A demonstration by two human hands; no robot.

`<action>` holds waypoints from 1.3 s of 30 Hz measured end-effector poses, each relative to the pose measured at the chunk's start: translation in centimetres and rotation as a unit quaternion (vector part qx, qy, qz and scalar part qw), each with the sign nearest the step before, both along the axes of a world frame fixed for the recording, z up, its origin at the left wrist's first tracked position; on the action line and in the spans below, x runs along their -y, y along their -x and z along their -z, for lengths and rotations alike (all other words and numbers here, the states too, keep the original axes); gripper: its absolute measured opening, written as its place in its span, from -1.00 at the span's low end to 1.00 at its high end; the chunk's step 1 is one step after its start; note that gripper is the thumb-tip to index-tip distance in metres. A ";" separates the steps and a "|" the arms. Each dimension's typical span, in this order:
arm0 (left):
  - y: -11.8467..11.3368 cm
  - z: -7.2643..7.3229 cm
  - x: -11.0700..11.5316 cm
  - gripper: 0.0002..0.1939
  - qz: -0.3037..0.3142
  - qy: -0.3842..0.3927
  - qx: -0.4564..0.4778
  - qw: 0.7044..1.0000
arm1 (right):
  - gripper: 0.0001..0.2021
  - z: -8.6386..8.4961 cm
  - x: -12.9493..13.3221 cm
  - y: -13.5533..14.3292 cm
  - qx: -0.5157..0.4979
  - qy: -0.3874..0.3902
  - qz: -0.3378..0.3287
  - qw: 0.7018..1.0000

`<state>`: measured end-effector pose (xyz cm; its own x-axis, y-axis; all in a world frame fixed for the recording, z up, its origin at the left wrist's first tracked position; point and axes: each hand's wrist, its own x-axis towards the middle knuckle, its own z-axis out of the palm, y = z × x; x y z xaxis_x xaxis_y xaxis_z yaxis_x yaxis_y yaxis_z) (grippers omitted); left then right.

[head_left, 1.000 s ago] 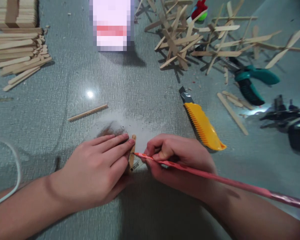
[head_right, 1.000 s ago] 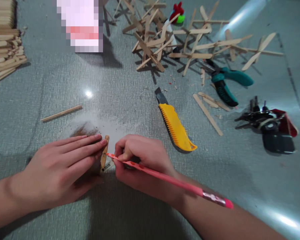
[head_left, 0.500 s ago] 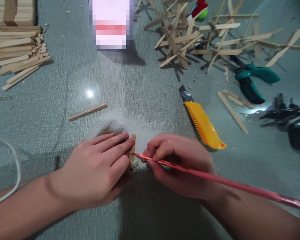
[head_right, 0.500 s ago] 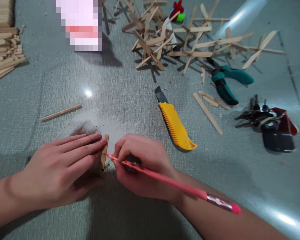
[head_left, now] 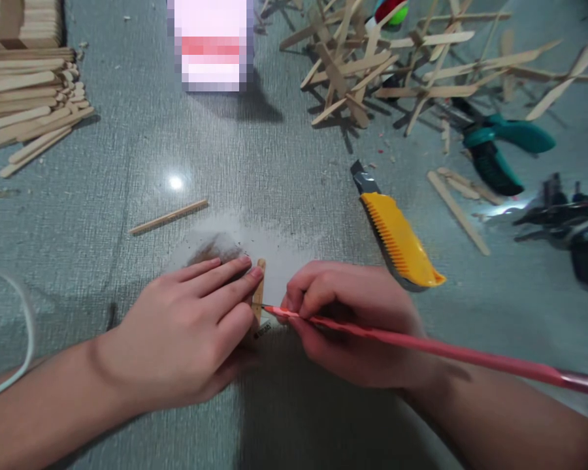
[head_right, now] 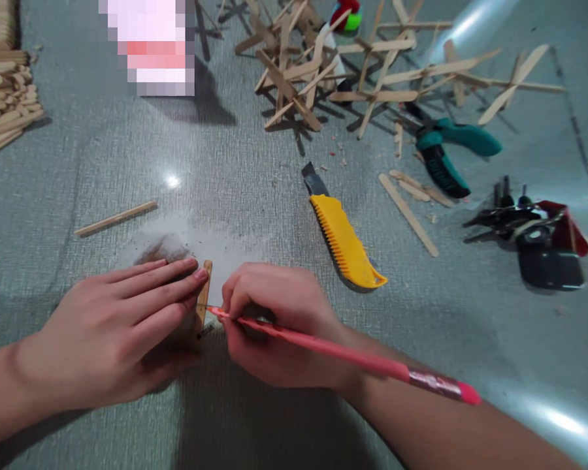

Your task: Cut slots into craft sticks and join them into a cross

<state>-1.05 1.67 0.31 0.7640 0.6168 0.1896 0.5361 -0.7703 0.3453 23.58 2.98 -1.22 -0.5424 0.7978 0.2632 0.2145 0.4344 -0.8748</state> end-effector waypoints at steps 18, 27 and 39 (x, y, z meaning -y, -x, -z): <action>0.1 0.2 0.0 -0.71 0.006 -0.002 0.004 1.000 | -0.72 -0.3 -0.1 0.0 0.015 -0.002 0.008 1.000; 0.0 0.0 0.0 -0.72 0.003 0.004 0.002 1.000 | -0.73 0.0 -0.1 0.0 0.014 -0.003 0.005 1.000; 0.2 0.1 0.0 -0.71 0.006 0.008 0.006 1.000 | -0.71 -0.1 -0.1 0.1 0.013 0.000 0.009 1.000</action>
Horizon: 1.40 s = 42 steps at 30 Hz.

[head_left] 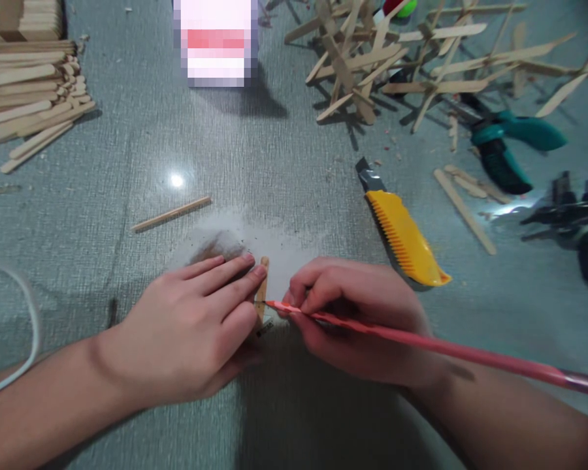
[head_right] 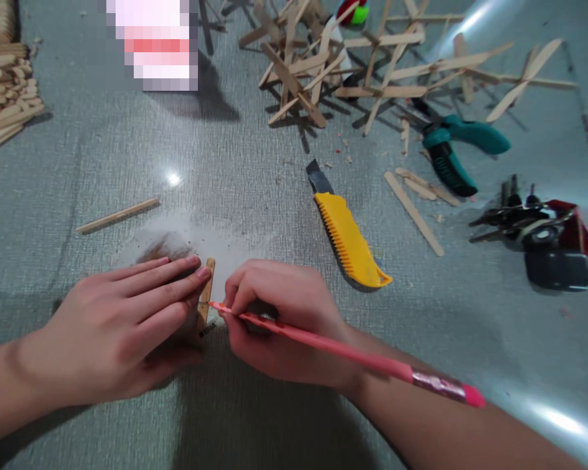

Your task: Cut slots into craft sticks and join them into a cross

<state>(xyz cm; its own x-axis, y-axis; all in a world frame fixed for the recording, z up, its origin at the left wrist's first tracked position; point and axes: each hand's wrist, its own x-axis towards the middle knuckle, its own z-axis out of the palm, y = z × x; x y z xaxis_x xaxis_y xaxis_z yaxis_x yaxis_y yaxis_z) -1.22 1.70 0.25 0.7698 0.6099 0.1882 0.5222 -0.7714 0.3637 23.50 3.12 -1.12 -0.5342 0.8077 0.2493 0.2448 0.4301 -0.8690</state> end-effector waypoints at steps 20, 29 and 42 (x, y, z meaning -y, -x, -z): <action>0.0 0.1 0.0 -0.70 0.007 -0.006 0.001 1.000 | -0.71 -0.1 0.1 0.0 0.001 -0.002 0.006 1.000; 0.0 0.0 0.0 -0.69 0.005 -0.008 0.005 1.000 | -0.72 0.0 0.1 0.0 0.004 -0.007 0.006 1.000; -0.2 0.2 0.0 -0.69 0.004 -0.011 0.009 1.000 | -0.69 0.1 0.2 0.2 0.038 -0.039 0.023 0.998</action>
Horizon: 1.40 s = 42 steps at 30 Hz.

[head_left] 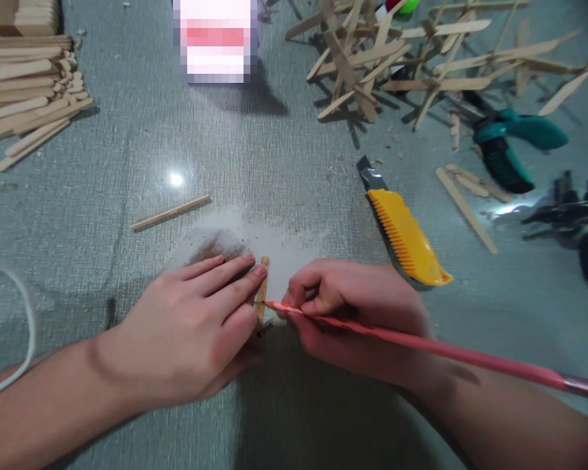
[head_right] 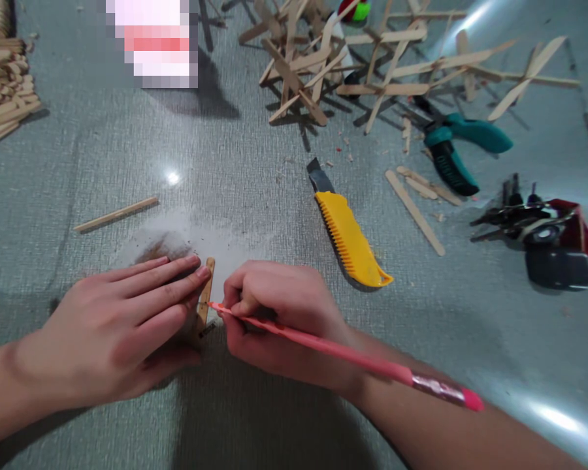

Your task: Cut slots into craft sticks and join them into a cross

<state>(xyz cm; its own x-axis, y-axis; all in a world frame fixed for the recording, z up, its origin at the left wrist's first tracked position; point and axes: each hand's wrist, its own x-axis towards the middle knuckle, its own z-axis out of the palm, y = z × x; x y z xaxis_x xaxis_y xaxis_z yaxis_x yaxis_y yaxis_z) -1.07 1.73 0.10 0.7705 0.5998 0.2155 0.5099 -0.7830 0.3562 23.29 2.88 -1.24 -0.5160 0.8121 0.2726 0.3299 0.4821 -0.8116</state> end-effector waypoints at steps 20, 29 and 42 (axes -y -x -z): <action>0.0 0.0 0.1 -0.71 -0.004 0.000 0.004 1.000 | -0.70 0.0 0.1 -0.2 0.006 -0.012 0.008 1.000; 0.0 0.0 0.0 -0.69 -0.001 0.000 0.005 1.000 | -0.70 0.0 0.0 0.0 0.009 -0.011 0.004 1.000; 0.0 -0.1 0.0 -0.70 -0.007 0.004 -0.002 1.000 | -0.70 0.0 -0.1 0.1 0.010 -0.009 0.003 1.000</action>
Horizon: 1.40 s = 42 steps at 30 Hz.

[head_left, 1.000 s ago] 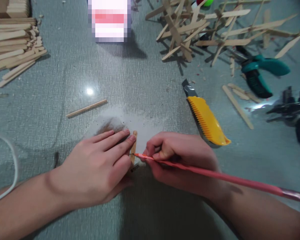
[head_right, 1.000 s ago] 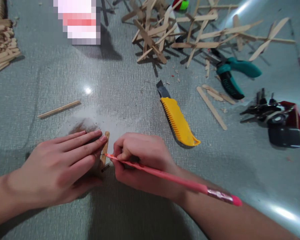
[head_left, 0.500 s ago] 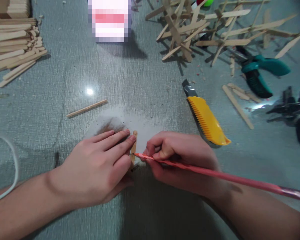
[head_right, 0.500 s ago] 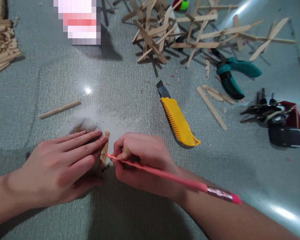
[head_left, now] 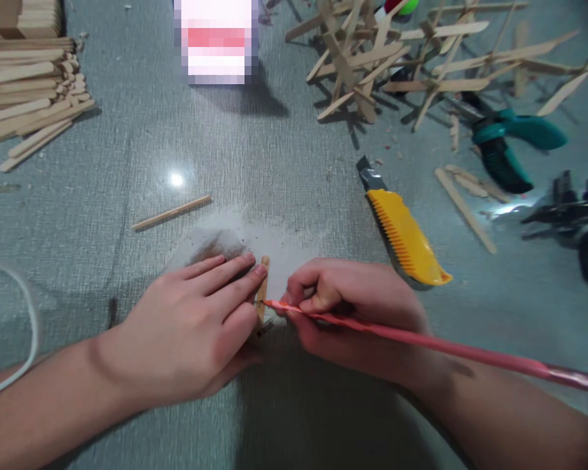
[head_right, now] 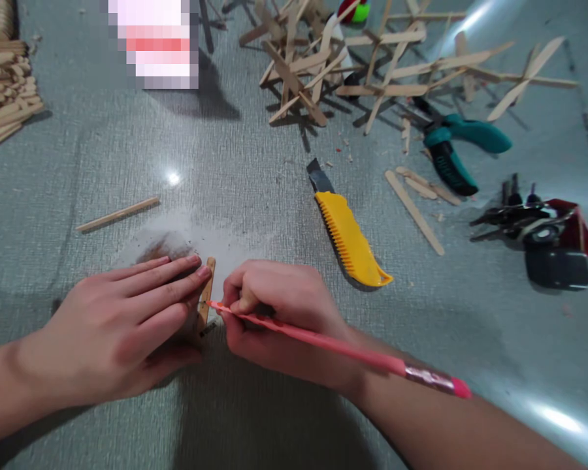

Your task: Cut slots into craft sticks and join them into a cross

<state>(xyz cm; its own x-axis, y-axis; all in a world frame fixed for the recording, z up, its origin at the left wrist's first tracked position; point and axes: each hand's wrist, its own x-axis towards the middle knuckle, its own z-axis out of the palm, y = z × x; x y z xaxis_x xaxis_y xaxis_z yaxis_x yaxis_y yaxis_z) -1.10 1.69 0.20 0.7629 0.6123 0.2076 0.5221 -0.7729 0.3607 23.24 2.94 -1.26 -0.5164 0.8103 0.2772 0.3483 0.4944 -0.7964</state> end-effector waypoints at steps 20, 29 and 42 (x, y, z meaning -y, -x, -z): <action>0.1 0.0 -0.1 -0.71 0.005 -0.005 -0.001 1.000 | -0.70 -0.2 -0.2 -0.4 -0.023 0.008 0.007 1.000; 0.1 0.1 -0.3 -0.67 0.006 -0.023 0.000 1.000 | -0.69 -0.2 -0.2 -0.3 -0.018 0.003 0.008 1.000; 0.1 0.2 -0.6 -0.67 0.016 -0.063 0.009 0.998 | -0.77 0.2 0.4 -1.1 -0.090 -0.002 0.071 0.993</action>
